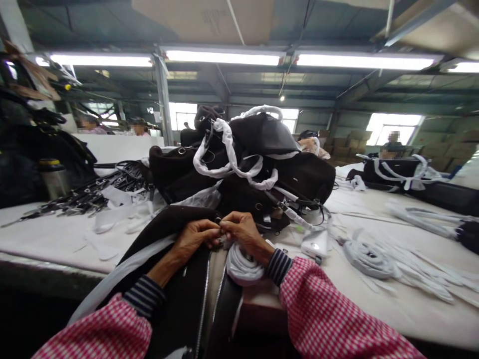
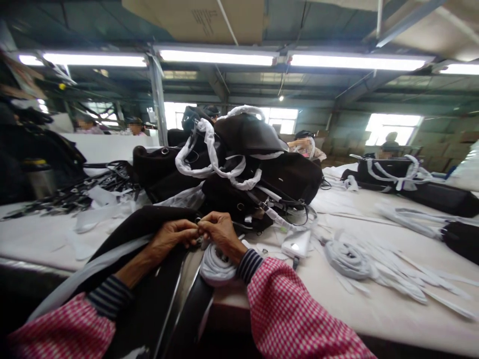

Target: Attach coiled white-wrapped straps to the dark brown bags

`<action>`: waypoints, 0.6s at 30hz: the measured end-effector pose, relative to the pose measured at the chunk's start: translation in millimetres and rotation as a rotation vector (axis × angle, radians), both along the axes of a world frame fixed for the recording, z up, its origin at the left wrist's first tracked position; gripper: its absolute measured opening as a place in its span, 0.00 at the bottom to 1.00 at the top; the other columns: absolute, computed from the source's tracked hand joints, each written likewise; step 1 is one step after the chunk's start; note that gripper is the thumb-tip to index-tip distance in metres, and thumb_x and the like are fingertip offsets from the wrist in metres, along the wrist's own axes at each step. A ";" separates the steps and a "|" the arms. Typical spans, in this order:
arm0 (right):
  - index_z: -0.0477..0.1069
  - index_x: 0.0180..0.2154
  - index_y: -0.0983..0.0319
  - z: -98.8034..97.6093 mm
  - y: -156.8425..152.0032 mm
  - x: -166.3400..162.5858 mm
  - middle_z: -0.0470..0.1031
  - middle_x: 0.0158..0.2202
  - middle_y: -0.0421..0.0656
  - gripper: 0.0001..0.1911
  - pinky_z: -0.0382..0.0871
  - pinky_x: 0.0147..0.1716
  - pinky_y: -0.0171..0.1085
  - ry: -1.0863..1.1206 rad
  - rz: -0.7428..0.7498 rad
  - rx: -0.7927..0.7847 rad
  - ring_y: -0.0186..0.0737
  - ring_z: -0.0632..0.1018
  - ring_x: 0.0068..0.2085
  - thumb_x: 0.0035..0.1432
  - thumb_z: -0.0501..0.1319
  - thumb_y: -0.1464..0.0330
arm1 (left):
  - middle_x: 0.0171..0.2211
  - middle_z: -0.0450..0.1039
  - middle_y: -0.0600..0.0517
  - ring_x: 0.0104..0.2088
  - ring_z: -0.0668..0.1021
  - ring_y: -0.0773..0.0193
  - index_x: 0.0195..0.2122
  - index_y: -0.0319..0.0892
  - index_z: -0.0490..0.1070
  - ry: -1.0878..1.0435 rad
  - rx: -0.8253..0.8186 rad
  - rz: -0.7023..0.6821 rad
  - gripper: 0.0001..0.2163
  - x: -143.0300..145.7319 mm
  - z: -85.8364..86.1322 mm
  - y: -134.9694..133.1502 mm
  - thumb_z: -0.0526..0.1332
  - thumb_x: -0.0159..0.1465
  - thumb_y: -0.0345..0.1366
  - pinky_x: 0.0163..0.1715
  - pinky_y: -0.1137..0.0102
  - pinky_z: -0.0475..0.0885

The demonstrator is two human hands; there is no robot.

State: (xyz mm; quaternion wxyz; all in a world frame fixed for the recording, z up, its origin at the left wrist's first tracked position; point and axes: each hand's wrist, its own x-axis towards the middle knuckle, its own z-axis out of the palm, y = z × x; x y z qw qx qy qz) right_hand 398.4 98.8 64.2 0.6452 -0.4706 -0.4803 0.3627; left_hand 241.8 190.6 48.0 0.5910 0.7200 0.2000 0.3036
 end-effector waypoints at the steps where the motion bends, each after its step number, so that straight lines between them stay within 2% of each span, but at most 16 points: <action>1: 0.76 0.26 0.66 0.2 -0.2 0.0 0.76 0.22 0.40 0.10 0.57 0.16 0.26 0.000 0.012 -0.001 0.27 0.69 0.19 0.46 0.70 0.65 | 0.33 0.82 0.44 0.29 0.81 0.61 0.37 0.35 0.81 0.006 0.014 0.013 0.19 0.0 0.5 -0.7 0.72 0.55 0.48 0.28 0.72 0.72; 7: 0.74 0.26 0.65 -4.9 0.6 -0.6 0.74 0.21 0.38 0.08 0.63 0.18 0.28 -0.067 0.089 0.050 0.29 0.69 0.19 0.48 0.68 0.67 | 0.26 0.79 0.49 0.25 0.77 0.65 0.33 0.36 0.80 0.025 0.075 0.056 0.14 -2.3 4.2 -5.8 0.70 0.55 0.44 0.27 0.73 0.68; 12: 0.73 0.26 0.64 -14.0 8.1 0.6 0.73 0.21 0.37 0.05 0.61 0.19 0.28 -0.240 0.014 0.051 0.29 0.70 0.20 0.51 0.65 0.69 | 0.22 0.77 0.50 0.23 0.76 0.65 0.30 0.36 0.78 0.079 0.111 0.036 0.12 -1.2 6.8 -7.0 0.67 0.55 0.42 0.25 0.74 0.66; 15: 0.74 0.29 0.65 -3.7 3.6 3.7 0.73 0.23 0.38 0.06 0.64 0.22 0.30 -0.289 0.048 0.046 0.31 0.71 0.22 0.54 0.64 0.67 | 0.30 0.80 0.47 0.27 0.79 0.61 0.35 0.36 0.79 0.106 0.153 0.036 0.14 -2.5 13.7 -12.5 0.67 0.56 0.43 0.26 0.72 0.67; 18: 0.78 0.35 0.64 23.1 -24.4 9.9 0.78 0.31 0.41 0.07 0.69 0.33 0.34 -0.495 0.030 0.118 0.36 0.76 0.32 0.59 0.64 0.67 | 0.45 0.81 0.45 0.40 0.81 0.55 0.47 0.41 0.78 0.177 0.389 0.100 0.16 -18.4 28.2 -30.2 0.66 0.59 0.41 0.36 0.66 0.74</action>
